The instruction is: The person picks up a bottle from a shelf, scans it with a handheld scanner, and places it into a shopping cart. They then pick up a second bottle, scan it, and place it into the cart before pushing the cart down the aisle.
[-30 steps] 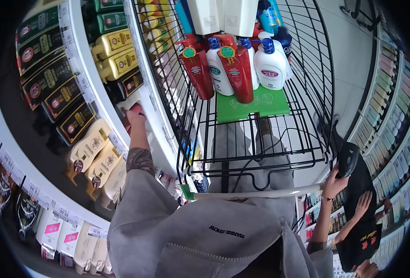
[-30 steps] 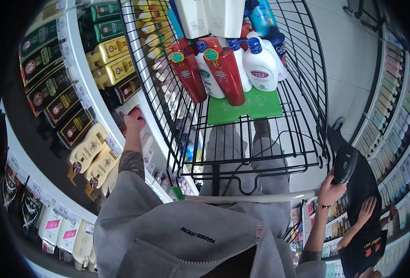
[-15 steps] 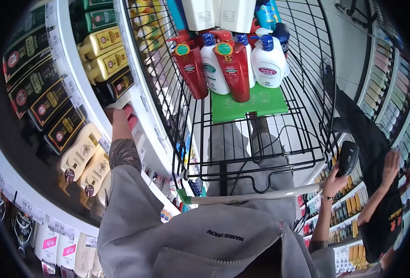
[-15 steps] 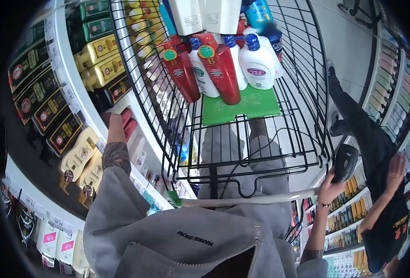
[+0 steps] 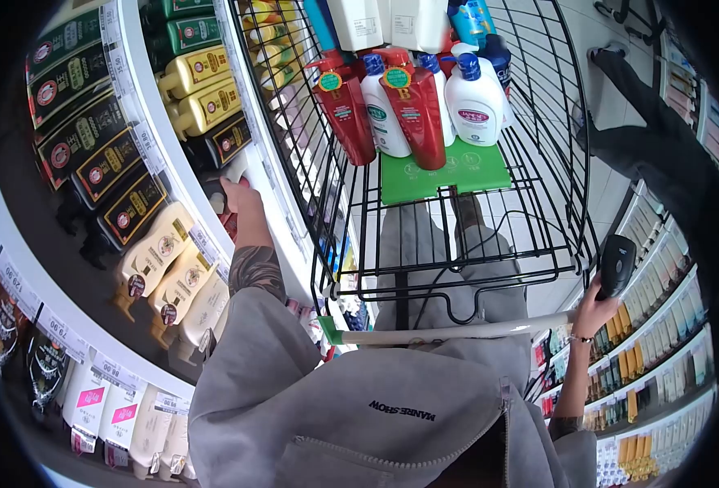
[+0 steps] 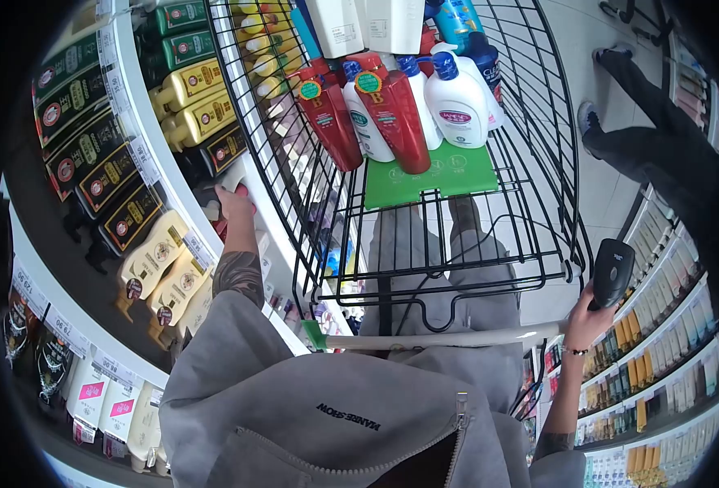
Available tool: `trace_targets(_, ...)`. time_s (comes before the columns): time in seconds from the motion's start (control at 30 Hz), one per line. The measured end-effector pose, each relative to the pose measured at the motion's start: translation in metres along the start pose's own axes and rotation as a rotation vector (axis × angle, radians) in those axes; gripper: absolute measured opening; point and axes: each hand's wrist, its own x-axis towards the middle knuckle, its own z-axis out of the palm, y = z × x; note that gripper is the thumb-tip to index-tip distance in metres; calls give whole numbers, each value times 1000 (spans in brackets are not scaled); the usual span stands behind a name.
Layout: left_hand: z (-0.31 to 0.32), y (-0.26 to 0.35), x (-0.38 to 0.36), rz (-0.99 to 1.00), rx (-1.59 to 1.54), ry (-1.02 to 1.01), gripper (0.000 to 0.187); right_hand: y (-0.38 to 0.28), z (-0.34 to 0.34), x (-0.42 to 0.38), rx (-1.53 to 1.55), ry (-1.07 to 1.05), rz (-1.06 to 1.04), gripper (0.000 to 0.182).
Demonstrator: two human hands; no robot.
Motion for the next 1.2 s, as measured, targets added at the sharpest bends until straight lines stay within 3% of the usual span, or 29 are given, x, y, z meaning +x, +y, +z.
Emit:
trace_targets(0.33,4,-16,-14,-12,-141,128,81,-7,2,3,70,27,-7,31)
trace_targets(0.43,-3,-31,9,-8,-181,4,67,-8,2,4,77,31,-28,30)
trace_targets(0.47,-1,-44,40,4,-310,-193,69,-4,2,4,67,17,-32,30)
trace_targets(0.57,-14,-51,36,44,-478,-410,68,0,4,4,116,8,-34,30)
trace_targets(0.6,-5,-69,75,115,-402,-526,65,0,4,4,94,42,-83,34)
trace_targets(0.7,-27,-78,58,127,-375,-609,50,-11,-3,5,30,-50,25,30)
trace_targets(0.73,-31,-91,61,467,-223,-582,59,-12,-2,6,112,-26,-26,31)
trace_targets(0.77,-37,-97,60,580,-164,-590,63,-16,-5,6,76,-54,43,31)
trace_targets(0.83,-54,-104,42,809,-56,-584,74,-19,-7,7,116,-36,-9,32)
trace_targets(0.87,-50,-113,49,622,-257,-722,74,-10,0,6,122,-4,-29,34)
trace_targets(0.93,-53,-130,33,531,-313,-804,62,-13,-1,8,131,-24,7,36)
trace_targets(0.97,-61,-145,19,634,-167,-751,51,-11,-2,7,132,-31,5,37)
trace_targets(1.03,-81,-131,-7,45,-419,-856,49,-14,-4,7,159,-53,59,37)
trace_targets(1.07,-92,-123,-21,-247,-547,-815,51,-19,-6,7,175,-43,57,36)
trace_targets(1.13,-108,-117,-2,-527,-620,-808,51,-16,-5,7,181,-44,61,36)
trace_targets(1.2,-117,-124,12,-254,-459,-1092,47,-14,-3,7,153,-30,32,37)
